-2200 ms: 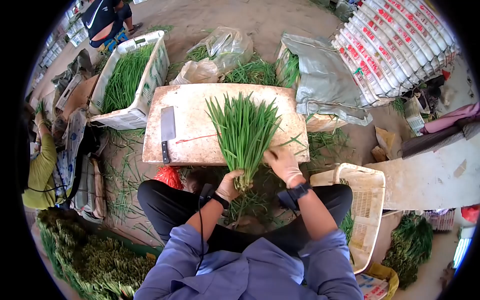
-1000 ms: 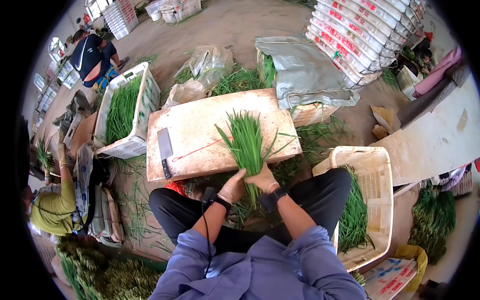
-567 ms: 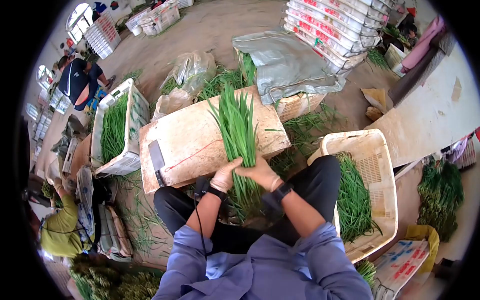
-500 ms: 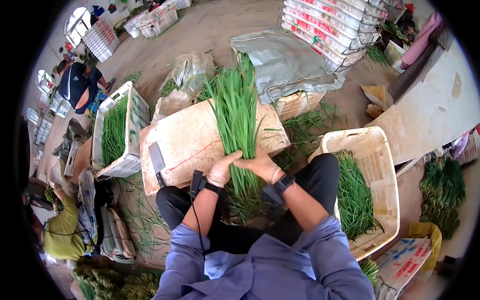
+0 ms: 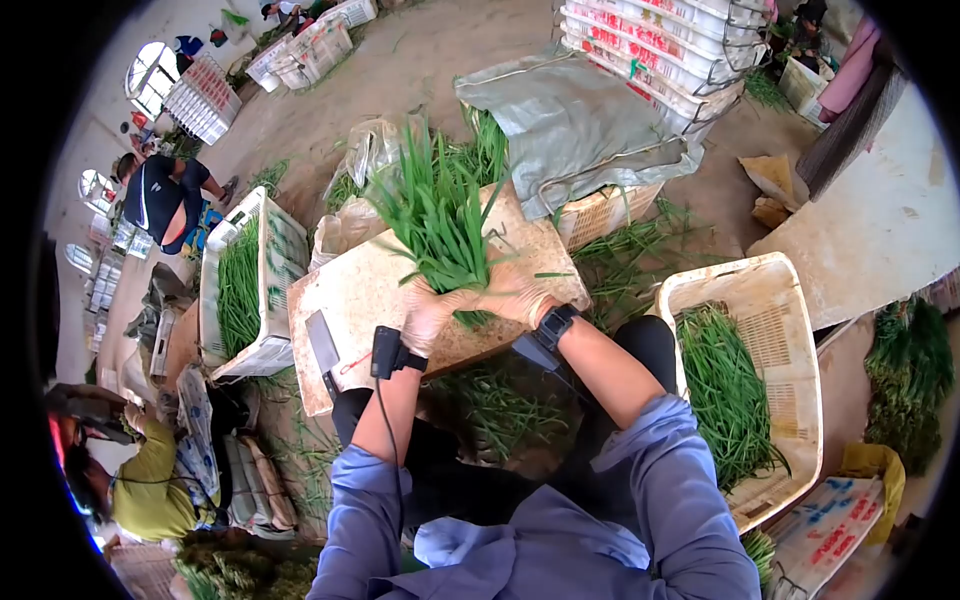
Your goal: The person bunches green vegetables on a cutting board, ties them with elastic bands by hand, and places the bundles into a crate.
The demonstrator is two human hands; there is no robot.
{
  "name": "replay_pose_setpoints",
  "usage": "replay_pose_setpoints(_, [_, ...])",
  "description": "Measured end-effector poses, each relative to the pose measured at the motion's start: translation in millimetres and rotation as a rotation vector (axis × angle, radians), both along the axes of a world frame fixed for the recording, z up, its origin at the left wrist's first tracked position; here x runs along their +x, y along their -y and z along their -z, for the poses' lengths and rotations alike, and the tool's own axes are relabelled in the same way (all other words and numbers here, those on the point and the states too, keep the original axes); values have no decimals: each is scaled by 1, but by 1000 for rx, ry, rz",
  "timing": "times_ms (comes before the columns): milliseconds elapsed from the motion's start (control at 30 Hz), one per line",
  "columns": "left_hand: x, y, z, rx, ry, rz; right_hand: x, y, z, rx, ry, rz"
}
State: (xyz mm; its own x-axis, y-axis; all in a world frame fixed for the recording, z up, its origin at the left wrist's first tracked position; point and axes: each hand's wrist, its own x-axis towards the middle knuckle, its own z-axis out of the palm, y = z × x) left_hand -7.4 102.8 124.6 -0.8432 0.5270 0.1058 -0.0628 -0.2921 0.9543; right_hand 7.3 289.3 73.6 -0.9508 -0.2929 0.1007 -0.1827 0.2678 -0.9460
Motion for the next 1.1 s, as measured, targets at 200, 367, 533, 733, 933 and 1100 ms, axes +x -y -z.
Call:
replay_pose_setpoints(200, [-10,-7,30,6,-11,-127,6,7,-10,-99,78,114])
replay_pose_setpoints(367, [-6,-10,8,-11,-7,-104,2,4,-12,-59,-99,151])
replay_pose_setpoints(533, [1,-14,18,25,-34,-153,9,-1,-2,-44,-177,180])
replay_pose_setpoints(733, [-8,-14,15,54,-11,-161,1,1,5,26,-165,188])
replay_pose_setpoints(933, [2,12,-11,-9,214,-101,17,6,-53,154,-236,130])
replay_pose_setpoints(1100, [27,54,29,128,524,61,50,37,-61,-38,-167,10])
